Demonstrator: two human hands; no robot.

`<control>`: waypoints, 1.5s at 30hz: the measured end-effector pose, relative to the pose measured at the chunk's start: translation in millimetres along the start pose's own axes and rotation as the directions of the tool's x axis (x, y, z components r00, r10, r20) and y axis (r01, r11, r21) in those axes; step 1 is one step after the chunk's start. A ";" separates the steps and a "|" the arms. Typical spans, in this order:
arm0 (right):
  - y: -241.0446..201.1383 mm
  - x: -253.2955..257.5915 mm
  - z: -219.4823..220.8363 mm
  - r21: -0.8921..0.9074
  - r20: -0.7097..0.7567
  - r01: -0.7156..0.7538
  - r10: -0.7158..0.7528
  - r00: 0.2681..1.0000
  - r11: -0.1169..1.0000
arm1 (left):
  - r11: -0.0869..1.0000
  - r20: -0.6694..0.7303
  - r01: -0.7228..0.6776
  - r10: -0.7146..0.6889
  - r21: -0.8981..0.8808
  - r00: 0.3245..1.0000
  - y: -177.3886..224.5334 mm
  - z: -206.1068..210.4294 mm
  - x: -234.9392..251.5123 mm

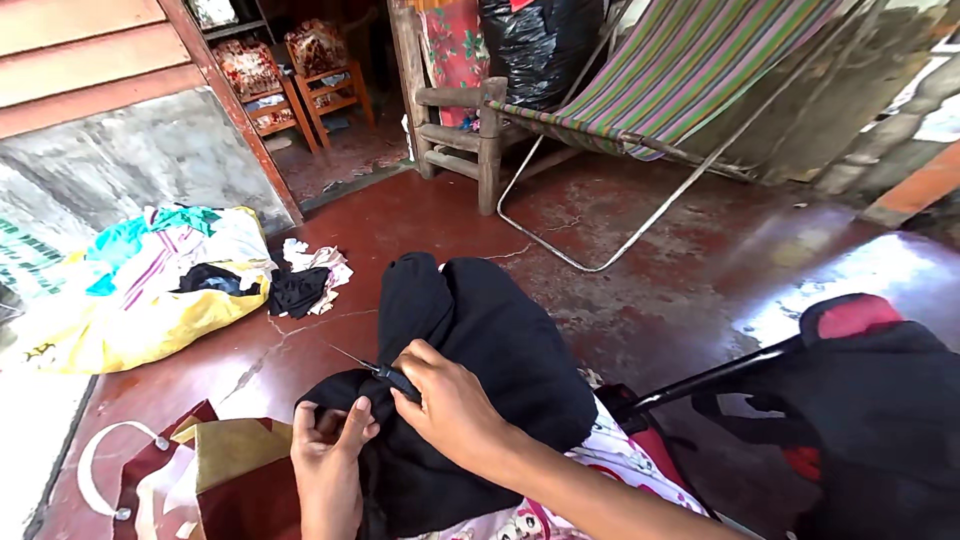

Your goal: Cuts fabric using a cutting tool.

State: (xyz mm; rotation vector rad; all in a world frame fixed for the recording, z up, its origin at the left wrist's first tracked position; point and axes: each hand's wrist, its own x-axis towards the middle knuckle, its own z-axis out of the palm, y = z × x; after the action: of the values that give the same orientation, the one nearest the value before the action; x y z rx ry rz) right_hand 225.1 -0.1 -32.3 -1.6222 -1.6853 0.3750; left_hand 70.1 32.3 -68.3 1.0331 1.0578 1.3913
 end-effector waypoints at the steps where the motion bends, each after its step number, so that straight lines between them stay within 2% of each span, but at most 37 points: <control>1: 0.7 0.1 -0.3 0.000 -0.006 0.000 0.000 1.000 1.000 | 0.999 0.013 -0.034 0.033 0.032 0.999 2.5 -5.6 -0.2; 4: 0.5 0.2 -0.4 0.012 0.026 -0.030 0.029 0.999 0.999 | 0.966 0.096 -0.175 0.159 0.190 0.983 14.7 -25.1 -0.9; 7: -7.0 -2.0 -0.2 0.070 0.125 -0.110 0.101 0.987 0.991 | 0.920 0.165 -0.292 0.256 0.261 0.953 21.1 -33.9 0.2; 12: -21.0 -14.8 -8.2 0.292 0.404 -0.308 0.176 0.898 0.905 | 0.963 0.093 -0.216 0.203 0.162 0.975 23.2 -39.1 3.2; 14: -25.7 -22.5 -9.9 0.320 0.510 -0.378 0.179 0.842 0.869 | 0.977 0.063 -0.187 0.181 0.101 0.981 28.6 -45.9 4.7; 16: -30.1 -31.3 -8.6 0.300 0.557 -0.381 0.164 0.814 0.874 | 0.972 0.033 -0.221 0.219 0.083 0.975 33.2 -50.3 5.4; 19: -36.3 -41.7 -7.2 0.225 0.559 -0.294 0.124 0.820 0.929 | 0.944 0.040 -0.310 0.308 0.115 0.951 39.9 -49.6 4.1; 22: -46.3 -47.7 -11.9 0.138 0.568 -0.275 0.152 0.809 0.951 | 0.926 0.068 -0.347 0.341 0.145 0.938 45.2 -49.8 2.4; 39: -58.5 -49.0 -20.9 0.010 0.577 -0.212 0.168 0.799 0.977 | 0.930 0.119 -0.347 0.333 0.120 0.935 50.3 -52.4 0.9; 45: -66.0 -48.6 -18.1 -0.107 0.499 -0.118 0.156 0.852 0.987 | 0.914 0.139 -0.377 0.358 0.151 0.923 51.4 -53.0 0.8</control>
State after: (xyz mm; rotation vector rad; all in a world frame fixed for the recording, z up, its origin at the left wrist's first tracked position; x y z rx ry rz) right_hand 185.2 -61.3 9.1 -1.8106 -1.9829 0.8885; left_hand 6.6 27.2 -30.8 1.4812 0.9491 1.5378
